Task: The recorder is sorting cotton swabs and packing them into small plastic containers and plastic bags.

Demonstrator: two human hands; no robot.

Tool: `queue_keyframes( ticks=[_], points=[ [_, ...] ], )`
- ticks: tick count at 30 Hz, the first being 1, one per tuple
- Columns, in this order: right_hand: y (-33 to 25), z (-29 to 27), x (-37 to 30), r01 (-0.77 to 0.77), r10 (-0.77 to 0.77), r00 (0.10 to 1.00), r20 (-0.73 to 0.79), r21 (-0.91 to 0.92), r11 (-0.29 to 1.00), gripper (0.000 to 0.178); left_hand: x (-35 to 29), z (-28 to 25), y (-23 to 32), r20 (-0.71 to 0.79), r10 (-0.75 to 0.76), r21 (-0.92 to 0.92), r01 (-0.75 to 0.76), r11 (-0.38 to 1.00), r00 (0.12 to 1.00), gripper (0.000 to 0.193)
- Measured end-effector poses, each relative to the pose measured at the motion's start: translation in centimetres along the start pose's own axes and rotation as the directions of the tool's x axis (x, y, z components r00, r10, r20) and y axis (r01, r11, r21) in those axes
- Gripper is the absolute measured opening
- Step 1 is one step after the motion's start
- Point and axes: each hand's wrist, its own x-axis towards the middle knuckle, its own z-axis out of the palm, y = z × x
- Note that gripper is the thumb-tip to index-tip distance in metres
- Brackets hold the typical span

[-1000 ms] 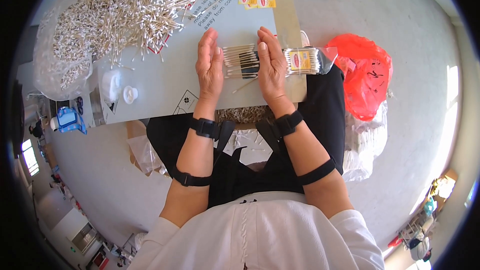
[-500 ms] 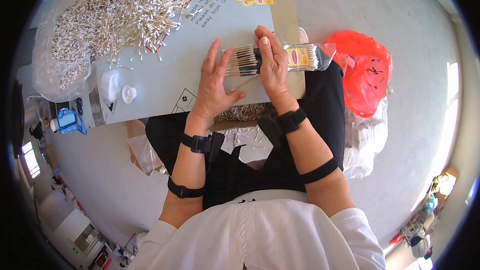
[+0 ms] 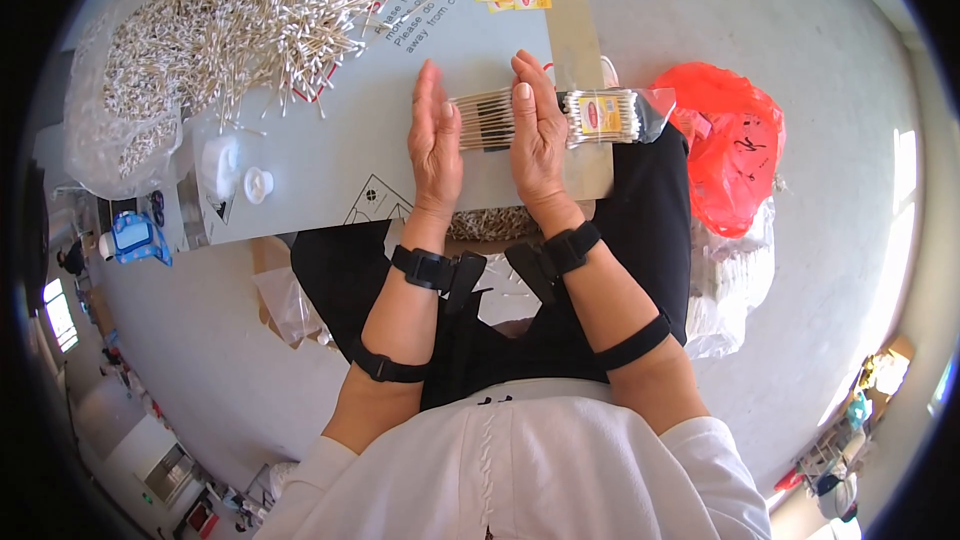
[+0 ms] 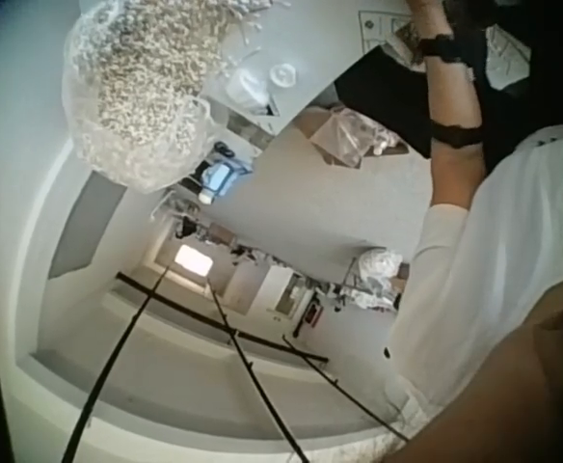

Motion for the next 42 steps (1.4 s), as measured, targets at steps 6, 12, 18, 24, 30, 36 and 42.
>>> queue_keyframes(
  ticks=[6, 12, 18, 24, 30, 36, 42],
  points=[
    [0.7, 0.2, 0.1, 0.001, -0.001, 1.0, 0.005, 0.078, 0.997, 0.044, 0.2, 0.3, 0.0, -0.012, -0.058, -0.067, 0.057, 0.996, 0.998, 0.055],
    [0.5, 0.0, 0.3, -0.07, 0.085, 0.995, -0.045, 0.265, 0.962, 0.044, 3.1, -2.3, -1.1, -0.176, 0.056, 0.268, -0.007, 0.963, 0.983, 0.028],
    [0.3, 0.2, 0.2, -0.089, 0.096, 0.995, -0.009, 0.282, 0.955, 0.045, 10.2, -5.4, -1.8, -0.13, 0.297, 0.807, -0.073, 0.586, 0.946, 0.023],
    [0.2, -0.4, 0.3, -0.106, 0.119, 0.992, -0.029, 0.284, 0.953, 0.043, 13.9, -3.8, 0.0, 0.135, 0.285, 0.914, -0.231, 0.334, 0.949, 0.019],
    [-0.8, 0.4, 0.2, -0.152, 0.155, 0.988, 0.018, 0.335, 0.93, 0.044, 14.3, -3.3, -1.8, 0.169, 0.226, 0.932, -0.23, 0.28, 0.959, 0.002],
    [-0.4, -0.2, 0.4, -0.156, 0.173, 0.985, -0.012, 0.379, 0.912, 0.043, 9.0, -1.9, -0.3, 0.347, 0.147, 0.823, -0.376, 0.425, 0.926, 0.005],
    [0.0, -0.6, 0.5, -0.075, 0.098, 0.993, -0.068, 0.285, 0.955, 0.042, 4.8, -1.9, 0.6, 0.245, 0.109, 0.653, -0.247, 0.716, 0.963, 0.013]
  ],
)
